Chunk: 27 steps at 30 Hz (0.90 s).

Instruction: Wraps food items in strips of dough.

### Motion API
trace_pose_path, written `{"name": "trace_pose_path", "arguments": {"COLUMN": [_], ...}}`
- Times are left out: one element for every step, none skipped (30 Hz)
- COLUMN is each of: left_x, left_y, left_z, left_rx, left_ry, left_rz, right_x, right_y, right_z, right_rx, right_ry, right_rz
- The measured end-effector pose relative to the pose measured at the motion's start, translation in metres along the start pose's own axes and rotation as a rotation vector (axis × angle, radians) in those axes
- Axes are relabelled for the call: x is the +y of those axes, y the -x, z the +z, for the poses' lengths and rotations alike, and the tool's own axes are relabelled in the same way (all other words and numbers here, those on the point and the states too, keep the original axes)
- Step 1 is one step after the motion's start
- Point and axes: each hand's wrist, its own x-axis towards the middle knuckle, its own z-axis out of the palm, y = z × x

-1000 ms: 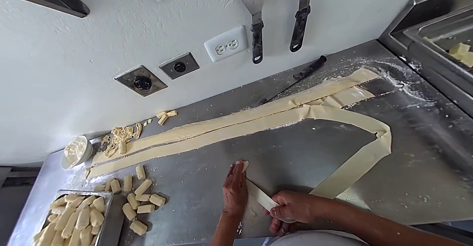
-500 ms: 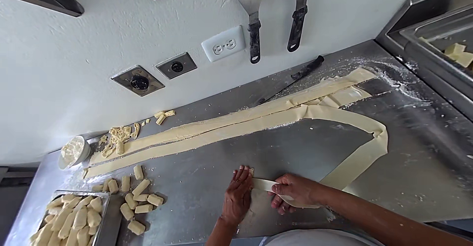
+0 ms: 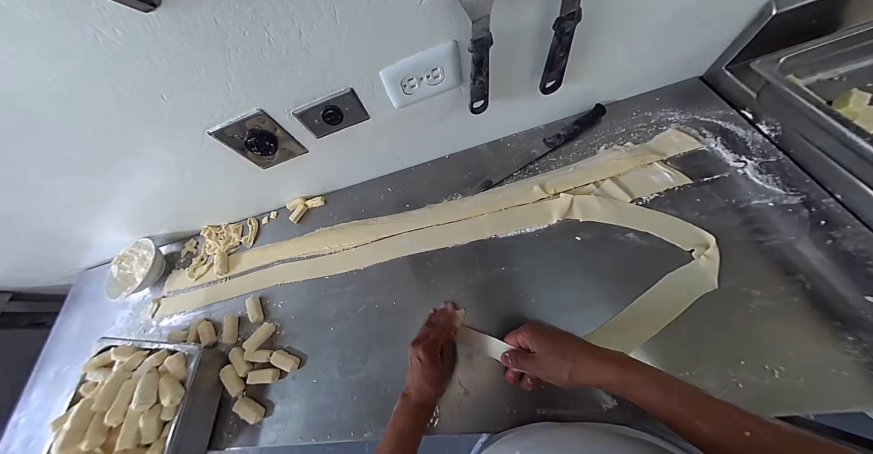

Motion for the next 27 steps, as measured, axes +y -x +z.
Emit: {"name": "trace_pose_path", "arguments": {"left_x": [-0.001,-0.001,0.001,0.003,0.004,0.003,0.001,0.0,0.002,0.005,0.006,0.006,0.005,0.005,0.006,0.007,0.009,0.011,0.011,0.012,0.015,0.02,0.024,0.026,0.026,0.024,0.025], "left_y": [0.0,0.0,0.001,0.002,0.001,-0.001,0.0,0.002,0.005,0.008,0.009,0.01,0.012,0.013,0.013,0.012,0.012,0.009,0.005,0.004,0.003,0.003,0.003,0.003,0.002,0.002,0.004], "left_z": [0.001,0.004,0.007,0.007,0.007,0.005,0.005,0.005,0.005,0.003,0.0,-0.002,-0.002,-0.001,0.003,0.007,0.009,0.01,0.01,0.011,0.012,0.011,0.009,0.005,0.001,-0.002,-0.001], "left_rx": [0.006,-0.009,-0.026,-0.023,0.008,0.048,0.067,0.045,-0.001,-0.051,-0.078,-0.075,-0.056,-0.049,-0.053,-0.049,-0.03,0.001,0.033,0.04,0.004,-0.061,-0.123,-0.165,-0.175,-0.149,-0.118], "left_ry": [-0.009,-0.009,-0.003,0.005,-0.004,-0.037,-0.073,-0.089,-0.077,-0.044,-0.009,0.008,-0.001,-0.016,-0.023,-0.019,-0.007,-0.003,-0.014,-0.03,-0.035,-0.02,0.008,0.041,0.072,0.068,0.05], "left_rz": [-0.023,-0.023,-0.02,-0.026,-0.041,-0.055,-0.051,-0.026,0.007,0.032,0.046,0.038,0.014,-0.005,-0.009,-0.006,-0.015,-0.042,-0.069,-0.081,-0.073,-0.055,-0.039,-0.039,-0.067,-0.101,-0.139], "right_x": [-0.002,-0.004,-0.006,-0.007,-0.008,-0.01,-0.011,-0.013,-0.014,-0.014,-0.014,-0.015,-0.014,-0.013,-0.012,-0.011,-0.01,-0.01,-0.012,-0.013,-0.014,-0.014,-0.014,-0.013,-0.011,-0.009,-0.008], "right_y": [0.0,0.001,0.002,0.003,0.003,0.003,0.004,0.006,0.007,0.008,0.008,0.007,0.007,0.006,0.005,0.005,0.006,0.005,0.004,0.003,0.001,-0.001,-0.003,-0.006,-0.01,-0.013,-0.017], "right_z": [0.0,-0.001,0.0,0.001,0.002,0.003,0.004,0.005,0.006,0.007,0.009,0.011,0.014,0.016,0.017,0.019,0.021,0.022,0.024,0.026,0.027,0.029,0.03,0.031,0.033,0.034,0.034], "right_rx": [0.015,0.03,0.04,0.044,0.045,0.047,0.048,0.049,0.048,0.046,0.041,0.034,0.026,0.024,0.029,0.035,0.036,0.03,0.023,0.019,0.015,0.01,0.001,-0.018,-0.052,-0.098,-0.147], "right_ry": [0.023,0.04,0.057,0.076,0.097,0.116,0.133,0.142,0.15,0.156,0.16,0.161,0.158,0.152,0.14,0.133,0.141,0.162,0.189,0.215,0.23,0.226,0.197,0.137,0.046,-0.07,-0.174], "right_rz": [-0.004,-0.001,0.006,0.014,0.019,0.022,0.025,0.029,0.03,0.027,0.02,0.01,-0.002,-0.016,-0.027,-0.029,-0.028,-0.022,-0.019,-0.021,-0.022,-0.02,-0.012,-0.002,0.001,-0.005,-0.009]}}
